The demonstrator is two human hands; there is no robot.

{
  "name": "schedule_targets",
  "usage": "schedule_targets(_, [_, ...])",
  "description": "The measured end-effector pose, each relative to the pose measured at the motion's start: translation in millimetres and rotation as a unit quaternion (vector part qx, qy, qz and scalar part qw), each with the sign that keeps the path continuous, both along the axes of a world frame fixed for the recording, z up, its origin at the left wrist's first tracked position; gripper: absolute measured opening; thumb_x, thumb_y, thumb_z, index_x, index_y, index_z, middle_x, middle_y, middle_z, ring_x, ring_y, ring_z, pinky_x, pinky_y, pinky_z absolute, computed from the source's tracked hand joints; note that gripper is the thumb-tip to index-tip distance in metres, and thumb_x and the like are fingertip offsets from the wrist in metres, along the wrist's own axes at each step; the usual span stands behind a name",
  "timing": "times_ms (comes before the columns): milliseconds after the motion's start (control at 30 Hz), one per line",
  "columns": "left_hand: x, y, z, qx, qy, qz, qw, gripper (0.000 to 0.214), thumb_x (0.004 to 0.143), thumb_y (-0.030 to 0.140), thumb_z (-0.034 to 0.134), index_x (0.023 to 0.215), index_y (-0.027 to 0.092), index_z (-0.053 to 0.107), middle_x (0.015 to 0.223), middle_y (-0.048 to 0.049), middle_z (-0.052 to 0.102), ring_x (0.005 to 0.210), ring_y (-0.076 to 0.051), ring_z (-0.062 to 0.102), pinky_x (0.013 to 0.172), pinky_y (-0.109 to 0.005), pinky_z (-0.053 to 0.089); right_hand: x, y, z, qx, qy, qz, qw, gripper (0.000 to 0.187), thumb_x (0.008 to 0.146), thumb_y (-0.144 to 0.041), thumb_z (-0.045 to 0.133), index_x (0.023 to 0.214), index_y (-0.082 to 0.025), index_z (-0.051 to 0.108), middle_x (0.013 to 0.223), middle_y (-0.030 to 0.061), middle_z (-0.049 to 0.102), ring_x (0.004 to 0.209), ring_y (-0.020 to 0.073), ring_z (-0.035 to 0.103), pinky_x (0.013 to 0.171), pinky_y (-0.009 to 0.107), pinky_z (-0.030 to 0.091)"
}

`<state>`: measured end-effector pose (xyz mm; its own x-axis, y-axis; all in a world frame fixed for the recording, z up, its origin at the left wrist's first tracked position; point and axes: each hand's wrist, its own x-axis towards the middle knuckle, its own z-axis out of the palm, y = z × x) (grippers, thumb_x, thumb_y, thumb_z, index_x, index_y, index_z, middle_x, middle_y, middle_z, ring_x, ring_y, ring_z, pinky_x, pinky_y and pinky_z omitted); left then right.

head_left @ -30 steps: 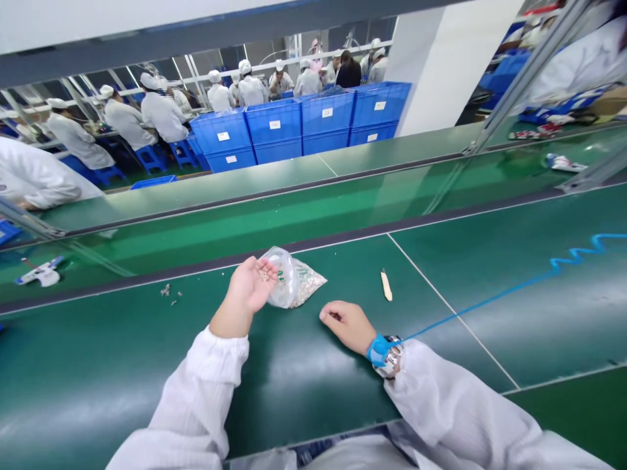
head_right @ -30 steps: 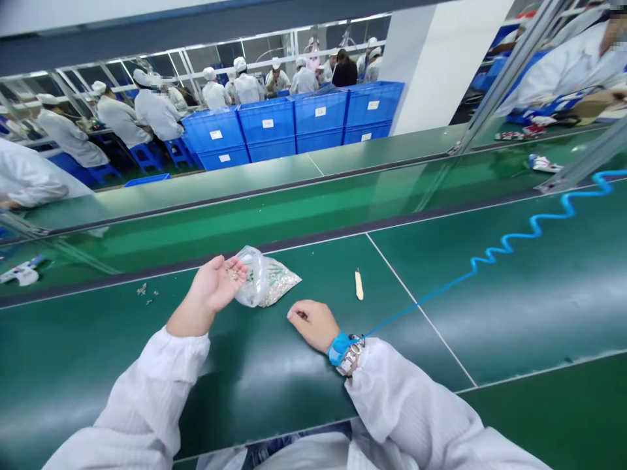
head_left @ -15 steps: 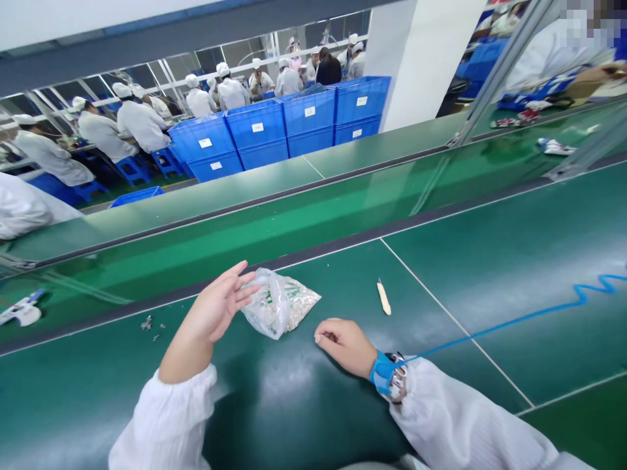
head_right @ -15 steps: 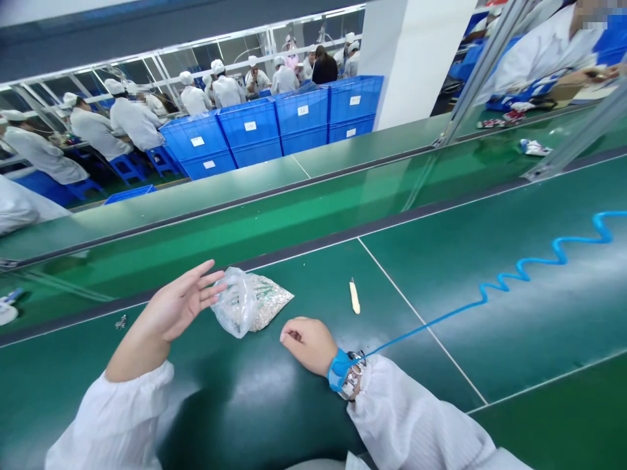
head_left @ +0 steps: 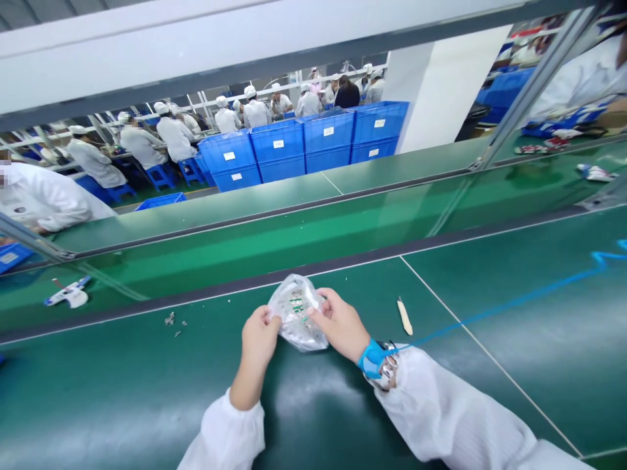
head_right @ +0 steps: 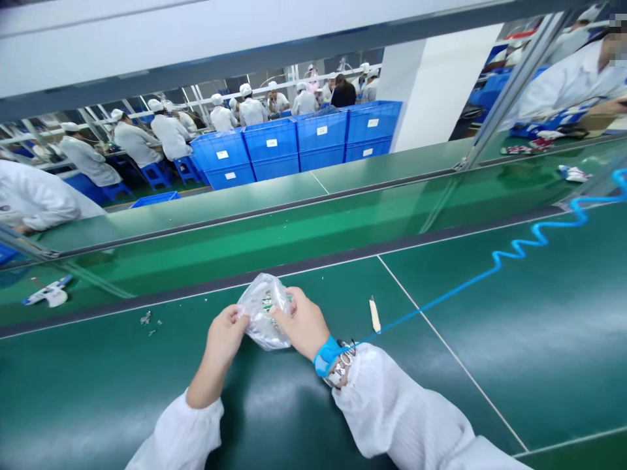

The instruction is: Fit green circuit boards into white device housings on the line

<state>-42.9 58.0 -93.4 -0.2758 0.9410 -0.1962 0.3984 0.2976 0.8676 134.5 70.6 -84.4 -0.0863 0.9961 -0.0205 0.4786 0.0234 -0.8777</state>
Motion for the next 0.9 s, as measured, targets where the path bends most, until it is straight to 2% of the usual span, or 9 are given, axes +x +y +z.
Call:
schedule_targets(67, [10,-11,5.2,0.02,0.012,-0.007,1.0,0.019,0.088,0.032,0.057,0.091,0.014,0.061,0.081,0.0002,0.063,0.067,-0.013,0.06,0.063,-0.03,0.052,-5,12,5.6,0.008,-0.011,0.009,1.0,0.037,0.072,-0.034,0.06,0.105,-0.017,0.058,0.068,-0.0005,0.058,0.06,0.0161,0.053,0.058,0.026,0.038])
schedule_targets(167, [17,-26,16.0,0.042,0.021,-0.015,0.999,0.017,0.088,0.031,0.056,0.091,0.014,0.061,0.074,0.0022,0.061,0.061,-0.011,0.059,0.059,-0.028,0.051,-4,28,9.5,0.024,-0.014,0.036,0.999,0.01,0.072,-0.026,0.06,0.074,-0.017,0.062,0.063,-0.0006,0.059,0.062,0.0159,0.054,0.061,0.026,0.037])
schedule_targets(233, [9,-28,20.6,0.044,0.039,-0.006,0.998,0.019,0.089,0.031,0.055,0.096,0.015,0.061,0.076,0.0016,0.063,0.062,-0.011,0.06,0.06,-0.028,0.052,1,37,11.3,0.037,-0.007,0.041,0.998,0.018,0.076,-0.029,0.057,0.063,-0.017,0.057,0.061,-0.0012,0.057,0.062,0.0149,0.053,0.062,0.027,0.038])
schedule_targets(333, [-25,-14,18.0,0.03,0.113,0.073,0.991,0.024,0.09,0.034,0.052,0.104,0.015,0.06,0.094,-0.0034,0.065,0.08,-0.016,0.063,0.073,-0.036,0.053,10,46,13.1,0.054,0.019,0.028,0.998,0.021,0.078,-0.033,0.052,0.068,-0.016,0.06,0.064,0.0003,0.06,0.065,0.0169,0.054,0.064,0.028,0.039])
schedule_targets(400, [-54,2,10.5,-0.002,0.183,0.137,0.974,0.026,0.09,0.033,0.053,0.11,0.017,0.058,0.109,-0.0069,0.062,0.095,-0.02,0.061,0.082,-0.042,0.051,14,47,11.7,0.055,0.049,0.027,0.997,0.023,0.076,-0.034,0.051,0.077,-0.016,0.064,0.072,0.0028,0.065,0.071,0.0197,0.058,0.067,0.029,0.041])
schedule_targets(467, [-79,17,1.7,-0.041,0.238,0.156,0.958,0.03,0.088,0.033,0.056,0.114,0.018,0.056,0.118,-0.0083,0.058,0.102,-0.022,0.058,0.086,-0.045,0.049,16,43,6.8,0.047,0.082,0.029,0.995,0.03,0.075,-0.039,0.05,0.086,-0.015,0.065,0.079,0.005,0.068,0.075,0.0215,0.061,0.069,0.029,0.044])
schedule_targets(533, [-93,29,-5.6,-0.075,0.278,0.154,0.945,0.032,0.088,0.033,0.056,0.116,0.018,0.055,0.12,-0.0083,0.057,0.103,-0.023,0.058,0.086,-0.045,0.049,17,37,-1.5,0.035,0.11,0.019,0.993,0.037,0.077,-0.045,0.048,0.088,-0.014,0.066,0.08,0.0066,0.07,0.076,0.0225,0.063,0.068,0.029,0.047])
schedule_targets(733, [-96,42,-13.3,-0.128,0.336,0.118,0.926,0.03,0.089,0.035,0.054,0.114,0.02,0.057,0.117,-0.0077,0.059,0.099,-0.021,0.06,0.083,-0.042,0.05,24,25,-32.1,0.013,0.147,-0.054,0.988,0.047,0.077,-0.058,0.046,0.071,-0.015,0.066,0.074,0.007,0.068,0.075,0.0234,0.061,0.069,0.03,0.047])
schedule_targets(900, [-94,43,-14.4,-0.141,0.36,0.108,0.916,0.027,0.089,0.034,0.055,0.111,0.019,0.058,0.112,-0.0067,0.061,0.094,-0.02,0.061,0.079,-0.039,0.052,24,25,-41.8,-0.02,0.168,-0.056,0.984,0.043,0.074,-0.056,0.05,0.062,-0.016,0.061,0.059,0.0027,0.061,0.061,0.0198,0.056,0.057,0.027,0.044])
